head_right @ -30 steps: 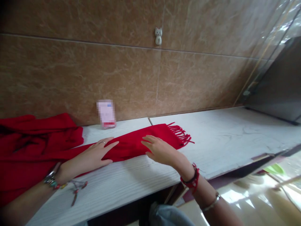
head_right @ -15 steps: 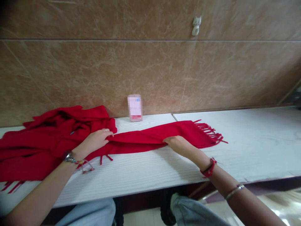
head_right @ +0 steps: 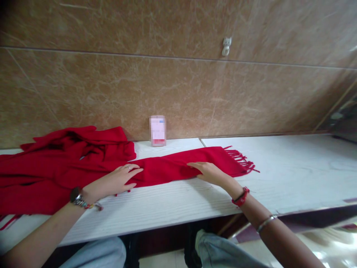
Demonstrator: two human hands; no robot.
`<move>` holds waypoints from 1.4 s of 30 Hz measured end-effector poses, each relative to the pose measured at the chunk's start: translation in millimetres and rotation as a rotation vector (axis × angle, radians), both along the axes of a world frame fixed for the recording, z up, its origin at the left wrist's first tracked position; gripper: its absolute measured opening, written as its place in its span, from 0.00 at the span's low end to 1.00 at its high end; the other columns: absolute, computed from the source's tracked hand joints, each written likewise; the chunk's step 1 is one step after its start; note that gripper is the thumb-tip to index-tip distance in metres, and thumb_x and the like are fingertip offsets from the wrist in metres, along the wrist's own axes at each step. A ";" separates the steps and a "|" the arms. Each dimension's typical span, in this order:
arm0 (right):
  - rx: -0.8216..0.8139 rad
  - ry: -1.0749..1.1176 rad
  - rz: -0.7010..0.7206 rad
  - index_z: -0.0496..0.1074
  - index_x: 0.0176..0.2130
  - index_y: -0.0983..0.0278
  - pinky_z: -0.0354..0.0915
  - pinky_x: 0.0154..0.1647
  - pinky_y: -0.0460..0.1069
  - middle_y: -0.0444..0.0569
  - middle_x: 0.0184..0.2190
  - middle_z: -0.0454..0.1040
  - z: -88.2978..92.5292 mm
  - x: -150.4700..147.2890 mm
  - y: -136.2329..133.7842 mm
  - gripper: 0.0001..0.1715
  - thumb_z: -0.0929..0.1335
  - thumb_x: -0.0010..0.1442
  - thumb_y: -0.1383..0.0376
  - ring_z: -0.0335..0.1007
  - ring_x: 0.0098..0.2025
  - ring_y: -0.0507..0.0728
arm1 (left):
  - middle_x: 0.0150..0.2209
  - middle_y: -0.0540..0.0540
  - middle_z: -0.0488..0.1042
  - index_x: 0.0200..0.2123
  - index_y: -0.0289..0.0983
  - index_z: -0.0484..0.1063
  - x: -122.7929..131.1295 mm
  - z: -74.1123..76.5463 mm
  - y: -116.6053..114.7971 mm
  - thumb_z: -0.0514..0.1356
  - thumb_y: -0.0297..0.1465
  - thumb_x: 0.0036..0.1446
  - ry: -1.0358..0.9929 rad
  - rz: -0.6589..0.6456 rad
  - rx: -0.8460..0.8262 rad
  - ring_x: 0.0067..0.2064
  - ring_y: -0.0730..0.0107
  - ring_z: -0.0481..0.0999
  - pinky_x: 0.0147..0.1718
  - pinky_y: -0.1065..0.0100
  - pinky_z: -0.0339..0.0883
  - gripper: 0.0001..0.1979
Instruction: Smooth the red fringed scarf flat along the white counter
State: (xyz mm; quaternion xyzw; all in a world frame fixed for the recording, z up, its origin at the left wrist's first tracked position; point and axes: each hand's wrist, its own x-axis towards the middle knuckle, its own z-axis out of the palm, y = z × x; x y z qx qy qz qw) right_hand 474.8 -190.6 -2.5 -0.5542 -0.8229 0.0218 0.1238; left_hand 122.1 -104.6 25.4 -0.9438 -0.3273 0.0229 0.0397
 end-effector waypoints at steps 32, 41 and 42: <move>0.209 -0.104 -0.252 0.67 0.48 0.67 0.65 0.36 0.48 0.55 0.39 0.74 -1.0 10.2 -11.6 0.17 0.60 0.60 0.68 0.71 0.39 0.58 | 0.44 0.40 0.71 0.44 0.34 0.69 10.0 18.4 18.8 0.45 0.14 0.50 -0.037 0.165 0.251 0.46 0.62 0.71 0.43 0.65 0.65 0.22; 0.199 -0.176 -0.246 0.70 0.38 0.67 0.62 0.33 0.45 0.52 0.32 0.72 -5.3 13.2 -16.0 0.12 0.61 0.56 0.74 0.68 0.34 0.54 | 0.40 0.44 0.72 0.44 0.37 0.68 32.6 -5.4 -3.9 0.49 0.14 0.49 -0.017 -0.104 0.268 0.42 0.63 0.71 0.42 0.62 0.65 0.22; 0.205 -0.174 -0.229 0.70 0.37 0.67 0.62 0.32 0.45 0.51 0.31 0.72 -6.8 14.3 -16.6 0.11 0.60 0.57 0.74 0.68 0.32 0.54 | 0.40 0.44 0.72 0.44 0.37 0.69 33.7 -5.4 -5.4 0.49 0.13 0.49 -0.028 -0.098 0.277 0.42 0.64 0.71 0.41 0.63 0.65 0.22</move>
